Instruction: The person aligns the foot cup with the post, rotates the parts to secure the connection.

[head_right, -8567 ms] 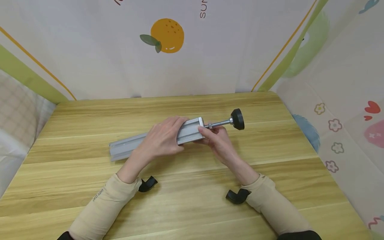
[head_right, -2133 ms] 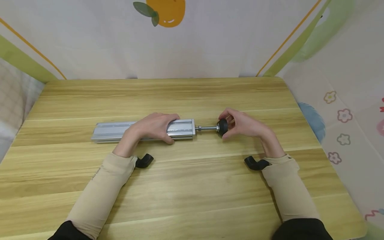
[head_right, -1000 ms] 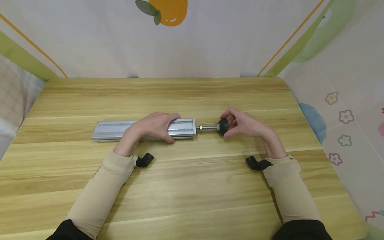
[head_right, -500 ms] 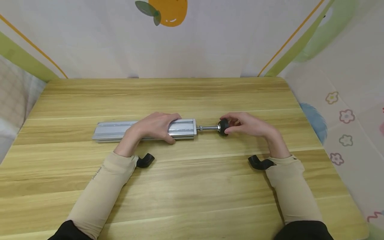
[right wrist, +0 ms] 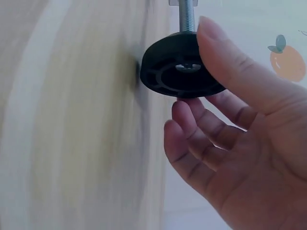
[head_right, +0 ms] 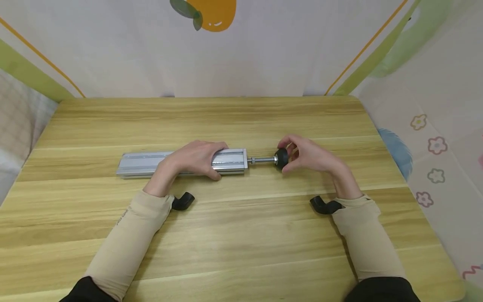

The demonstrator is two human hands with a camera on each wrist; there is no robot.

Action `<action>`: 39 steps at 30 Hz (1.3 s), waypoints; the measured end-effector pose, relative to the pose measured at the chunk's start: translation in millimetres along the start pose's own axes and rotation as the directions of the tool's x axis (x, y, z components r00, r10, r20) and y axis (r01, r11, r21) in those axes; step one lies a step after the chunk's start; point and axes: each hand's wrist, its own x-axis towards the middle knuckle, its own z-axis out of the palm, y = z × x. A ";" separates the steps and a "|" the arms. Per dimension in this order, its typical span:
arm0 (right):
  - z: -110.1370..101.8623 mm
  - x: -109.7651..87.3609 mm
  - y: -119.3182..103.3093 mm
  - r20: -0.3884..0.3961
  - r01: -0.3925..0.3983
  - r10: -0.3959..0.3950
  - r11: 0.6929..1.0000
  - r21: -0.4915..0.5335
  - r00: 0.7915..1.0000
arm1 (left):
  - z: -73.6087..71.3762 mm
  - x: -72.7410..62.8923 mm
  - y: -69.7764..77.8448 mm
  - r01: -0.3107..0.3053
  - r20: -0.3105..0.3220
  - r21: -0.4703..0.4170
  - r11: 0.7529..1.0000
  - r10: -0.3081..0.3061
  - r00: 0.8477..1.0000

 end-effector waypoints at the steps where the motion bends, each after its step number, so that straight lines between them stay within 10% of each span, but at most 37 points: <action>1: -0.7 -0.6 0.7 -0.001 0.000 0.000 1.000 -0.014 1.000 | -0.3 0.0 0.3 0.001 0.000 0.001 1.000 -0.001 1.000; 39: -8.0 -5.6 -0.7 0.087 0.021 -0.010 0.992 -0.124 0.996 | -0.9 1.5 -0.4 -0.010 -0.005 0.011 1.000 0.010 1.000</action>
